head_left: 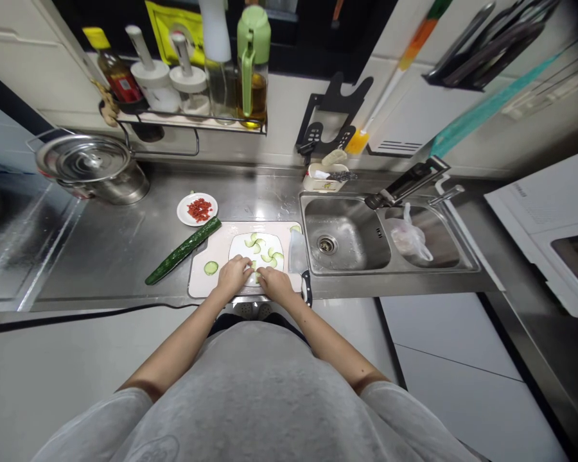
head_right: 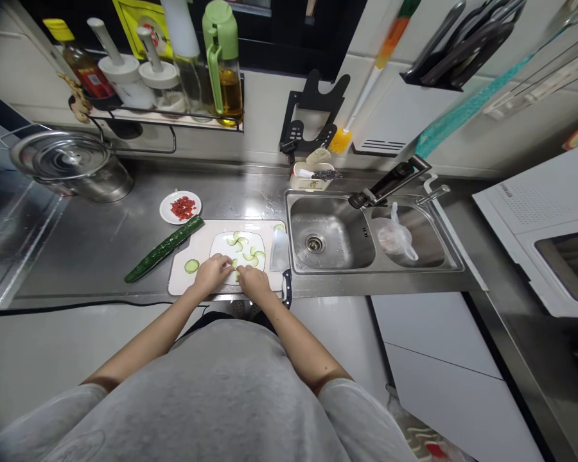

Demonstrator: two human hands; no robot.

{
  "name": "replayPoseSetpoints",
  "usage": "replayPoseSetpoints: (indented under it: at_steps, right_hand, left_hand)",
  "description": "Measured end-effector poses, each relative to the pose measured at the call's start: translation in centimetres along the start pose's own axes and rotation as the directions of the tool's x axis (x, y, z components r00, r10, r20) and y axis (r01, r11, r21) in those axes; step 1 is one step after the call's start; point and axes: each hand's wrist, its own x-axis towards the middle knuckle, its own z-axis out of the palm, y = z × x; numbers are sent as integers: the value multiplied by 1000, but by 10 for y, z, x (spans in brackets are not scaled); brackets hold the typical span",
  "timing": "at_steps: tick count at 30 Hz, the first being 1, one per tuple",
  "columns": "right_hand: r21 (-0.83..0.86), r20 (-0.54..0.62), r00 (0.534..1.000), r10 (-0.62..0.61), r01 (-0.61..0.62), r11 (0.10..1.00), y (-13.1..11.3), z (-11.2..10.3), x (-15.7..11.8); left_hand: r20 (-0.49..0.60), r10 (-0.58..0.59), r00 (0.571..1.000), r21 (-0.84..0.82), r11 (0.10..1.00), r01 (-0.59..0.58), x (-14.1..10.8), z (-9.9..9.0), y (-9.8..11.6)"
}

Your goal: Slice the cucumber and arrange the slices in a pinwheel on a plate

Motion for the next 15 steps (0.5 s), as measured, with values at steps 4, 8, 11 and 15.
replayPoseSetpoints:
  at_steps: [4, 8, 11, 15]
  right_hand:
    - [9, -2, 1000, 5, -5, 1000, 1, 2, 0]
    - [24, -1, 1000, 5, -5, 1000, 1, 3, 0]
    - [36, -1, 1000, -4, 4, 999, 2, 3, -1]
    - [53, -7, 1000, -9, 9, 999, 2, 2, -2]
  left_hand:
    - [-1, -29, 1000, 28, 999, 29, 1, 5, 0]
    - [14, -47, 999, 26, 999, 47, 2, 6, -1]
    - [24, -43, 999, 32, 999, 42, 2, 6, -1]
    - [26, -32, 999, 42, 999, 31, 1, 4, 0]
